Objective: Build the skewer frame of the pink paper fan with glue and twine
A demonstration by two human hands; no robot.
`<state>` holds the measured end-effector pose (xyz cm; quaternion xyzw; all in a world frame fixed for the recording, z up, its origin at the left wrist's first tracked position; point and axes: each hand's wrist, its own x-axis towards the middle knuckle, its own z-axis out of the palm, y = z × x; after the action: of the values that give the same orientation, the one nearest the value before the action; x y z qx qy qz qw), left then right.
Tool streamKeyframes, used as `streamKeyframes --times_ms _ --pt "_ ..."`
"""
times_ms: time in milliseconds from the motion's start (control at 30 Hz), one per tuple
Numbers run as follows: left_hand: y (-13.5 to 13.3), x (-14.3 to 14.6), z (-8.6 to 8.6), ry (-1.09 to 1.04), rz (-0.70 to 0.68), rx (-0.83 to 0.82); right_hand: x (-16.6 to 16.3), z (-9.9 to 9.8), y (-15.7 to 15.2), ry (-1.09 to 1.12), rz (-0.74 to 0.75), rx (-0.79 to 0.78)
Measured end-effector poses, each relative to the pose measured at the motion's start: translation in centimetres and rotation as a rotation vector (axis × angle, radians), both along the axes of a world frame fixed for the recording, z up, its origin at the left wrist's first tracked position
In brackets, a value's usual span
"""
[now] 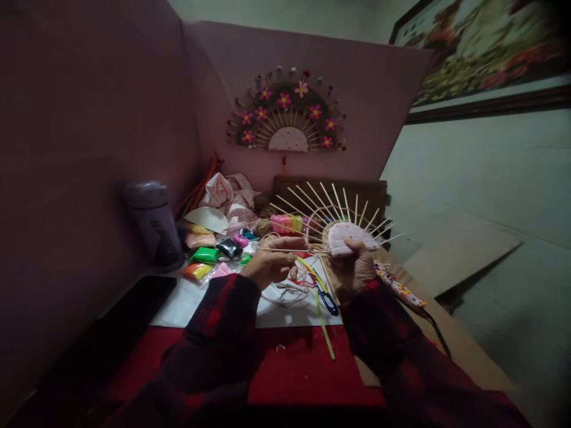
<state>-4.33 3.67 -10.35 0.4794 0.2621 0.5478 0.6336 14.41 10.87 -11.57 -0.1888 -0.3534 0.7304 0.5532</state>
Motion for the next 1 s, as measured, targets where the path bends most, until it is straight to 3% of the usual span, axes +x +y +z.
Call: streamKeyframes --times_ms 267,467,633,1000 --pt "-0.1 0.3 0.1 0.013 0.007 0.011 -0.1 0.1 0.2 0.008 -0.031 -0.009" --pt "0.1 0.7 0.2 -0.047 0.302 0.052 -0.3 0.0 0.1 0.031 0.002 0.01" --pt "0.2 1.1 0.2 -0.087 0.223 0.072 -0.6 -0.2 -0.1 0.015 0.023 -0.019" --pt "1.1 0.8 -0.7 0.066 0.348 0.078 -0.5 0.7 -0.7 0.107 0.083 -0.149"
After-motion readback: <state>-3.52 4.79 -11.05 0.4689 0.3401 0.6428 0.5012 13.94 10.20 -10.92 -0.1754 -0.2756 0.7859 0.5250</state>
